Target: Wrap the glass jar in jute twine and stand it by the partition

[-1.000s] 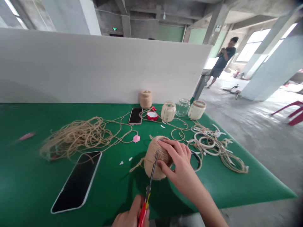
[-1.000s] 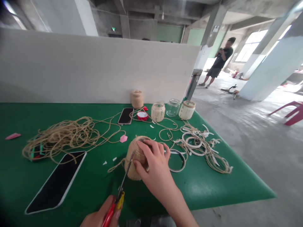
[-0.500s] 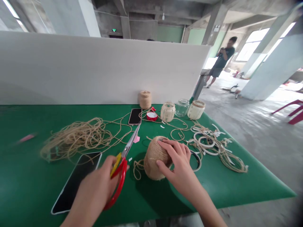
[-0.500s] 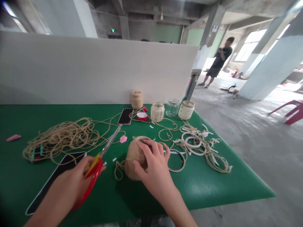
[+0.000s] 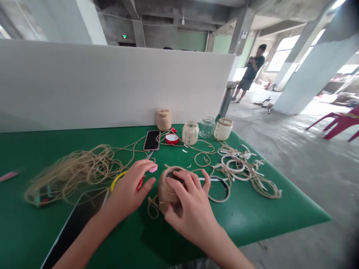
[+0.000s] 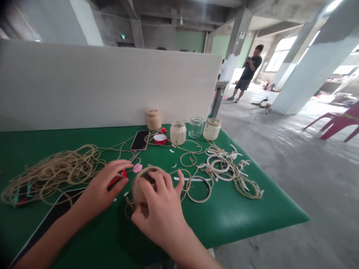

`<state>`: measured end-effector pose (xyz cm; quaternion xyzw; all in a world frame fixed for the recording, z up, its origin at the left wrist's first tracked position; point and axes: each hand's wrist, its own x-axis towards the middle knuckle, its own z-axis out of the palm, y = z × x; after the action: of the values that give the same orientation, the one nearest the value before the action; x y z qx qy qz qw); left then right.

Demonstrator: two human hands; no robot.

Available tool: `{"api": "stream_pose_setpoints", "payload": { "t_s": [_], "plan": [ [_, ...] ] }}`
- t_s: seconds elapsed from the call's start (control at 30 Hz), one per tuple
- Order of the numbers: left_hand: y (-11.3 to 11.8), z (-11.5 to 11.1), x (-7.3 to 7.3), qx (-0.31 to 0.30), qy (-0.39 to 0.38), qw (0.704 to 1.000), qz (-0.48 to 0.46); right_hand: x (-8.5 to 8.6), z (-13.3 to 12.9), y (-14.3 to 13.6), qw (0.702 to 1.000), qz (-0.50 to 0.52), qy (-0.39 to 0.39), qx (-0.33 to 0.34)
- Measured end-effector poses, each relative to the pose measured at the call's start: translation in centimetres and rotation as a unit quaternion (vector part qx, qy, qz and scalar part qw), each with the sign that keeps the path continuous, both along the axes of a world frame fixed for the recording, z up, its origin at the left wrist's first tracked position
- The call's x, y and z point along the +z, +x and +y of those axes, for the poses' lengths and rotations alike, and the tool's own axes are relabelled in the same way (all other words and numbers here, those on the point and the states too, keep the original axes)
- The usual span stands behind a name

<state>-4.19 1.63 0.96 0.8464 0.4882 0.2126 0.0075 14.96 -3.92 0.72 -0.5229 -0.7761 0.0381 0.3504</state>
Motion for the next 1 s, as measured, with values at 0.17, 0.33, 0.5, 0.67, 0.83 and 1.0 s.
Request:
{"api": "stream_pose_setpoints", "payload": {
  "t_s": [0.17,0.33,0.5,0.67,0.83,1.0],
  "plan": [
    [1.5,-1.9,0.1,-0.181,-0.015,0.983,-0.03,-0.6,-0.4,0.7,0.999,-0.013,0.025,0.037],
    [1.5,-1.5,-1.0,-0.201,0.027,0.979,-0.015,-1.1,-0.6,1.7,0.996,-0.014,0.043,0.075],
    [1.2,-1.6,-0.9,-0.223,0.027,0.974,-0.011,-1.0,-0.5,2.4,0.995,0.002,0.028,0.091],
    [1.2,-2.1,-0.1,-0.218,-0.016,0.976,-0.007,-1.0,-0.5,2.3,0.995,0.005,0.026,0.097],
    [1.0,-2.2,-0.5,-0.203,-0.086,0.974,-0.042,-1.7,-0.9,2.9,0.994,0.025,0.029,0.1],
    [0.9,-1.9,-1.9,-0.232,-0.089,0.965,-0.085,-3.4,-1.2,4.0,0.993,0.068,-0.079,0.062]
  ]
}}
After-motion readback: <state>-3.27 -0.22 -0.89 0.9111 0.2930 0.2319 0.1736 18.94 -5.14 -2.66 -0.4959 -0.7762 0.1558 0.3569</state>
